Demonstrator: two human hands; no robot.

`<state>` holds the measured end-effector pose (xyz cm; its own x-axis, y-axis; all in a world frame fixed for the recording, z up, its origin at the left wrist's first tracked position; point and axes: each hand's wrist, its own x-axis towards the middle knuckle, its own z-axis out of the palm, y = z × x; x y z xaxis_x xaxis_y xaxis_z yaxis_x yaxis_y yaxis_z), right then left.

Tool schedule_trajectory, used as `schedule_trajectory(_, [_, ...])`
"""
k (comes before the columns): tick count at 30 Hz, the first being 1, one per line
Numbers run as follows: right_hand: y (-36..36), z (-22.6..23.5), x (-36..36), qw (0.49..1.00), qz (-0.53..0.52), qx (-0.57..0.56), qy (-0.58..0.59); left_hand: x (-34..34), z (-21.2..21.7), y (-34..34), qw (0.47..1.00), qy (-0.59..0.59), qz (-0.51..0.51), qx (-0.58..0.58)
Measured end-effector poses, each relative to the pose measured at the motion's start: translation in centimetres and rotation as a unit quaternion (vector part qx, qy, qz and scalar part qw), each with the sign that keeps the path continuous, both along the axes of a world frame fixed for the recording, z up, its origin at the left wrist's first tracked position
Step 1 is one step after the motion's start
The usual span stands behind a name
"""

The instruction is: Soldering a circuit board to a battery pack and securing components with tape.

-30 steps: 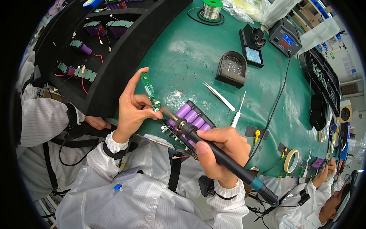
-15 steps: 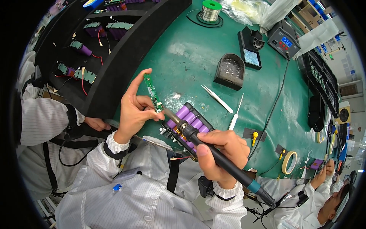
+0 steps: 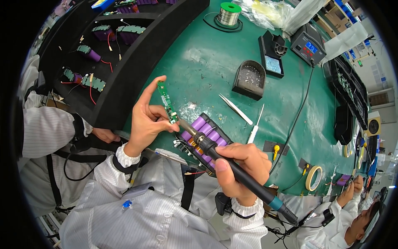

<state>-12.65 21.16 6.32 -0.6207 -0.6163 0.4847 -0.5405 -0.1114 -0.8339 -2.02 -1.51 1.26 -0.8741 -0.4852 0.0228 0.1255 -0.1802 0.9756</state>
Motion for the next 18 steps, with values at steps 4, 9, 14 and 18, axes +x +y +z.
schedule_trajectory(4, [0.0, 0.9, 0.1, 0.999, -0.015, 0.010, -0.028, -0.2, 0.5, 0.0, 0.999, 0.012, 0.021, 0.029])
schedule_trajectory(9, [1.3, 1.1, -1.8, 0.983, -0.151, -0.091, -0.041, -0.1, 2.6, -1.3, 0.996, -0.008, 0.067, -0.057])
schedule_trajectory(14, [1.5, 0.6, -5.8, 0.968, -0.228, -0.095, -0.037, 0.2, 4.5, -0.9, 0.994, 0.009, 0.105, -0.041])
schedule_trajectory(18, [0.9, -2.3, -7.1, 0.969, -0.245, -0.016, -0.028, 0.2, 4.8, -0.9, 0.989, -0.022, 0.114, -0.089])
